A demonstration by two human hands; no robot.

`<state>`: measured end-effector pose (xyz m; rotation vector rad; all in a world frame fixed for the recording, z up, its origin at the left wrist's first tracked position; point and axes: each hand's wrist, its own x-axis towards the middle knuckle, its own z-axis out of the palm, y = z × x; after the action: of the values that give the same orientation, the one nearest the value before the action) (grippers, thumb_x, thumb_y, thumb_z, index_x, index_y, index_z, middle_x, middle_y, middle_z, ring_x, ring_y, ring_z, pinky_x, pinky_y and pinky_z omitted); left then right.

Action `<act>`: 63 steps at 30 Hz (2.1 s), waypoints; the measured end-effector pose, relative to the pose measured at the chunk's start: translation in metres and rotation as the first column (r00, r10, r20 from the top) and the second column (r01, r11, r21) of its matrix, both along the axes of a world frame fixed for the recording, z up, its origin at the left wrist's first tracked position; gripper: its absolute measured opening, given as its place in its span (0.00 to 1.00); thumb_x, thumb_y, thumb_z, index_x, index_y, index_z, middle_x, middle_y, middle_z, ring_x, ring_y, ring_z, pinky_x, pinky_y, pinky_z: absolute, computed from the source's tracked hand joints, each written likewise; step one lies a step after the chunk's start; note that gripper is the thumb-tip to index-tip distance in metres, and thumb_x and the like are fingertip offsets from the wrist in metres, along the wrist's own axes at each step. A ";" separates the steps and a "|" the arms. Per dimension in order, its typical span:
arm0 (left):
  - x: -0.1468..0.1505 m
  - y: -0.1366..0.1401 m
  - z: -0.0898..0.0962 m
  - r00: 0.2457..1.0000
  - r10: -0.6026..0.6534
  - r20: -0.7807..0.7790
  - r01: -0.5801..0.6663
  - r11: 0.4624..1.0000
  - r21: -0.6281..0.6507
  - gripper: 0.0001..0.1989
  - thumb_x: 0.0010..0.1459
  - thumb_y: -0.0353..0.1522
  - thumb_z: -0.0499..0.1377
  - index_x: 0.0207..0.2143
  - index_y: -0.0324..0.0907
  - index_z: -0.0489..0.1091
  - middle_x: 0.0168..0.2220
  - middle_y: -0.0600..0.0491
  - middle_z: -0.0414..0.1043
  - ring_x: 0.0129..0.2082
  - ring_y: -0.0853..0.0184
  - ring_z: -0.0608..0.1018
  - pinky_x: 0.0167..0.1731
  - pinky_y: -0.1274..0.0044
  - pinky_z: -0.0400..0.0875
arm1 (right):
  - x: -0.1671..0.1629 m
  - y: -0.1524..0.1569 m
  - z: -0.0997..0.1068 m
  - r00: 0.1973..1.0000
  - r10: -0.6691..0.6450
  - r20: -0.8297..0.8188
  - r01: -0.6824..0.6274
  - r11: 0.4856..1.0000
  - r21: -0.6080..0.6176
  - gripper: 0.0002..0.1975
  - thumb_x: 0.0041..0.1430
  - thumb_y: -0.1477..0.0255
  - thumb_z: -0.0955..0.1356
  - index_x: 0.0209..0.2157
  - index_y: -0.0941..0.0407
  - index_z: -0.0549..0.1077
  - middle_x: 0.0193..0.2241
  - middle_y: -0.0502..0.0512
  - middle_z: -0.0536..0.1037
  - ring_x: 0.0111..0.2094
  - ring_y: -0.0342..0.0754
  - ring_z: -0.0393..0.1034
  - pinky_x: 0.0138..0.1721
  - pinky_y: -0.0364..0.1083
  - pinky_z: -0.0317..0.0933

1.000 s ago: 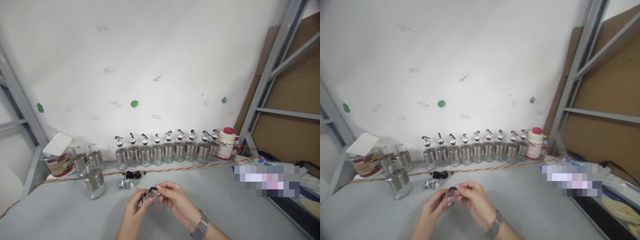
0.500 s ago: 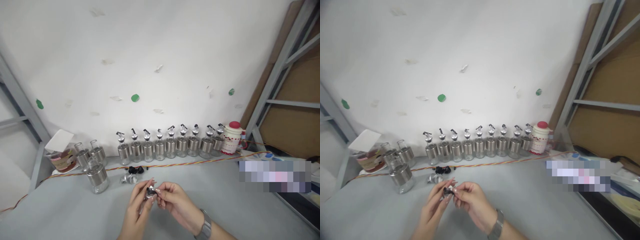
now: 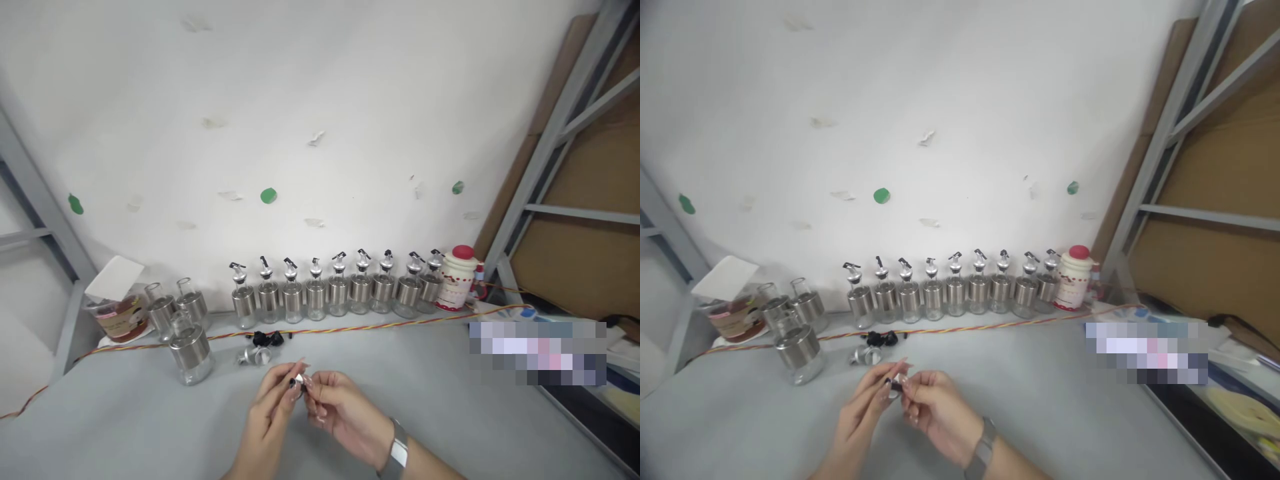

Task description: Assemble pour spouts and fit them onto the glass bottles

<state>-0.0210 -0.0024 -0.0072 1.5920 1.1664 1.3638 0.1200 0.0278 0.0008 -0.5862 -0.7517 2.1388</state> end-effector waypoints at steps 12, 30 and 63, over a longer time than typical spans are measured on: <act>0.002 0.003 0.000 0.994 -0.013 0.105 0.027 0.990 -0.136 0.14 0.54 0.38 0.52 0.37 0.43 0.74 0.41 0.47 0.68 0.44 0.59 0.71 0.42 0.71 0.69 | -0.004 -0.002 -0.005 1.000 0.004 -0.029 -0.007 0.994 -0.111 0.11 0.37 0.74 0.73 0.19 0.62 0.68 0.14 0.46 0.64 0.16 0.34 0.51 0.20 0.37 0.46; 0.009 0.011 0.004 0.844 0.132 0.520 0.129 0.890 -0.437 0.16 0.46 0.41 0.60 0.26 0.36 0.75 0.27 0.51 0.72 0.25 0.68 0.73 0.24 0.79 0.69 | -0.014 -0.004 -0.013 0.967 -0.176 0.186 0.163 0.983 0.086 0.19 0.38 0.61 0.73 0.19 0.57 0.60 0.11 0.42 0.62 0.14 0.35 0.50 0.19 0.39 0.44; -0.001 0.016 0.013 0.738 0.189 0.648 0.191 0.863 -0.468 0.12 0.46 0.40 0.61 0.32 0.43 0.73 0.34 0.52 0.73 0.37 0.65 0.74 0.40 0.71 0.68 | -0.014 0.006 -0.019 0.804 -0.451 0.389 0.258 0.852 0.455 0.20 0.43 0.54 0.68 0.27 0.55 0.62 0.14 0.42 0.61 0.15 0.39 0.54 0.15 0.39 0.48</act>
<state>-0.0224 0.0138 0.0056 0.6054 0.9361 1.3149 0.1057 0.0343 -0.0186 -0.9812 -1.1904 1.4389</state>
